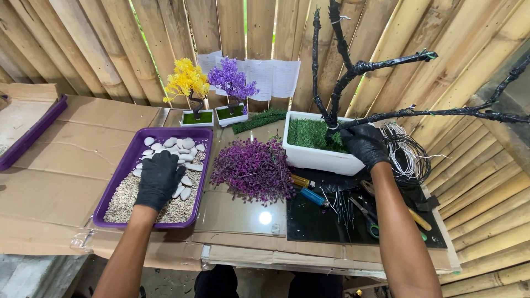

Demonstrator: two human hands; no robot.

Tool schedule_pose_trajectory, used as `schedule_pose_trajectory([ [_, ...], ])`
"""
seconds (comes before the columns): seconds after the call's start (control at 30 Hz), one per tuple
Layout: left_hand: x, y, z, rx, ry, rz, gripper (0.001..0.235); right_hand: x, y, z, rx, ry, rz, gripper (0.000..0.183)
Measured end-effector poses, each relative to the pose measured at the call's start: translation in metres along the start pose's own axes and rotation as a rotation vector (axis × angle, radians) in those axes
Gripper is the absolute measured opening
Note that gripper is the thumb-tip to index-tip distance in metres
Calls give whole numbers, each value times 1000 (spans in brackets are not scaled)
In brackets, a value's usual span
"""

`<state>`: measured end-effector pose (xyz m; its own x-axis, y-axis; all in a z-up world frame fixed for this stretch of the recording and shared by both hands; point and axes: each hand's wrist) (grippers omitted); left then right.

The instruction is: The person arranges white stones and small pebbles into a white rectangular planter containing a black artificial tree and green moss. They pick up stones from a purple tray and place them around the base of the tree.

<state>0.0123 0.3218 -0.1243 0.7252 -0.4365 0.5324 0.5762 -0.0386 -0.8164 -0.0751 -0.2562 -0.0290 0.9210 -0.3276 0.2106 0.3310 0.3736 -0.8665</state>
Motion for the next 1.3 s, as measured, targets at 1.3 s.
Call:
schedule_pose_trajectory([
  [1.3,11,3,41,-628,-736,103,23,6,8,-13,9,-44,-46,39],
])
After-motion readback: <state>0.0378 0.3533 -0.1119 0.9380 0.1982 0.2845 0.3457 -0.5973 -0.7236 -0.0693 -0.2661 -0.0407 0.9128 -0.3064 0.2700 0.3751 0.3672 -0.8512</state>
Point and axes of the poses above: each hand's wrist, its own x-axis towards the middle knuckle, its own y-axis out of the palm, z = x × y, and after that the axes turned 2 degrees about x, right-handed
